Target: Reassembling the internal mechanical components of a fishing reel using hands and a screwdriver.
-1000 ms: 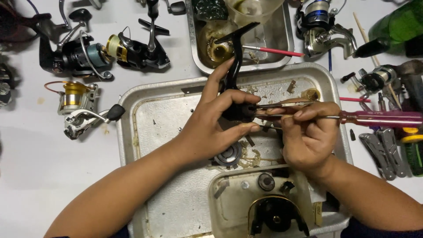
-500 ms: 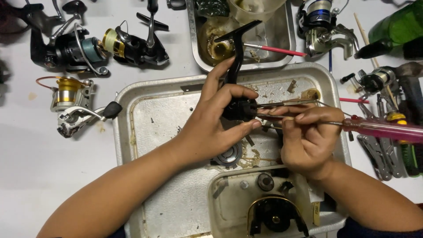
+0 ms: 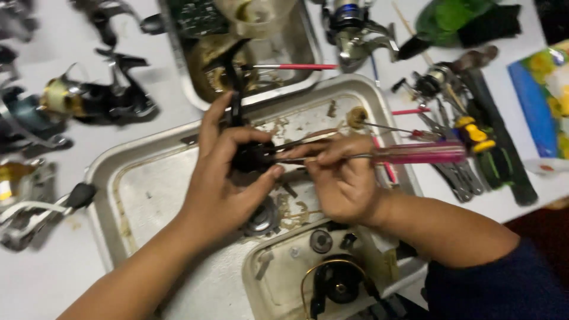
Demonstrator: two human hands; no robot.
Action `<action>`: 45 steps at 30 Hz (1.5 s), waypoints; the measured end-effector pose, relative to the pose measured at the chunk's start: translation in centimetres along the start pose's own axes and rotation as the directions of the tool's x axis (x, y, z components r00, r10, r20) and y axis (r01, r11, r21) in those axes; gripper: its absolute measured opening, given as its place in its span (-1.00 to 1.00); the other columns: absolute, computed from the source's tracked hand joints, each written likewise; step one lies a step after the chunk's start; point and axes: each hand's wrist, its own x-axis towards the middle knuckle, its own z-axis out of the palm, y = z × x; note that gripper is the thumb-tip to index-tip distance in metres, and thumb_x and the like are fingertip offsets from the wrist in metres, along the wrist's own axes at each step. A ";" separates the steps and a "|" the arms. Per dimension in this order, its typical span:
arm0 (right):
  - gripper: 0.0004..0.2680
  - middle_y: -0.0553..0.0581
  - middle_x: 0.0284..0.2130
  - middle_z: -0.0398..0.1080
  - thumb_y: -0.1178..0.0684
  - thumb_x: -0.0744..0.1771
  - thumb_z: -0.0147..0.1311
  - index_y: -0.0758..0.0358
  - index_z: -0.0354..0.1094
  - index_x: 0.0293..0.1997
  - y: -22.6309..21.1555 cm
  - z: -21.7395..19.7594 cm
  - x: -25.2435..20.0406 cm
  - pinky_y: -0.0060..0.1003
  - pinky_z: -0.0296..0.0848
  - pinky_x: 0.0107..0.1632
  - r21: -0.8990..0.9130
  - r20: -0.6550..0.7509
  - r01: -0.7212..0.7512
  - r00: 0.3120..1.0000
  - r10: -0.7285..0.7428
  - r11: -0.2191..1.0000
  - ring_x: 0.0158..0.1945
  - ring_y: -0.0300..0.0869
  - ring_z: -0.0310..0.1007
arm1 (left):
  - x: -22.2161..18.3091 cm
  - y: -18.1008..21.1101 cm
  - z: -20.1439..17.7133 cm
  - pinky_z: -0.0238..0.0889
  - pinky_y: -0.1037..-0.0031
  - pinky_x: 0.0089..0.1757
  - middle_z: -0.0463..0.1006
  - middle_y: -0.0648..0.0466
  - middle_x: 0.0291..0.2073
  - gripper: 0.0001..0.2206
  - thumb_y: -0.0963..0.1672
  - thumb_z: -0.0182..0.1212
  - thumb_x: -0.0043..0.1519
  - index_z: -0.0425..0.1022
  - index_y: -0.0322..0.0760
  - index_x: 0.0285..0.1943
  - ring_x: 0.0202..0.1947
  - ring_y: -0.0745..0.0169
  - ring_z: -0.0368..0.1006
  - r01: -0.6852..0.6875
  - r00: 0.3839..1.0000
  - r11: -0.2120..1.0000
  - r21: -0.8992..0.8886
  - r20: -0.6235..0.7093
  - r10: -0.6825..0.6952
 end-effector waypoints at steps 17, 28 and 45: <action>-0.85 0.39 -0.10 0.33 0.38 0.41 -0.16 0.28 -0.01 -0.03 0.2 0.0 0.8 -0.22 0.54 0.19 0.041 0.071 0.051 0.996 -0.054 0.998 0.11 0.04 0.47 | 0.0 -0.1 0.3 -0.08 0.06 0.32 -0.03 -0.27 0.51 -0.71 -0.07 0.27 0.16 0.40 -0.15 0.02 0.58 -0.21 -0.11 0.056 0.997 0.998 0.042 -0.053 -0.054; -0.86 0.34 -0.07 0.26 0.35 0.40 -0.10 0.32 0.07 0.01 0.3 -0.3 1.4 -0.25 0.53 0.22 0.018 0.111 0.009 0.994 -0.011 1.000 0.12 0.01 0.45 | 0.6 -1.9 0.1 -0.14 0.09 0.32 0.00 -0.19 0.52 -0.75 -0.16 0.23 0.11 0.41 -0.11 -0.03 0.58 -0.17 -0.12 0.055 0.995 0.998 -0.015 -0.079 -0.056; -0.83 0.60 -0.43 0.46 0.14 0.36 -0.02 0.48 0.33 -0.03 -10.0 -8.7 2.0 0.26 0.41 -0.24 -0.821 0.136 -0.202 0.839 0.527 0.534 -0.29 0.45 0.50 | 2.3 -3.5 -2.5 -0.26 -0.06 0.37 0.07 -0.28 0.41 -0.68 -0.23 0.25 0.08 0.45 -0.28 0.04 0.53 -0.36 -0.10 -0.155 0.988 0.975 -0.161 -0.027 0.153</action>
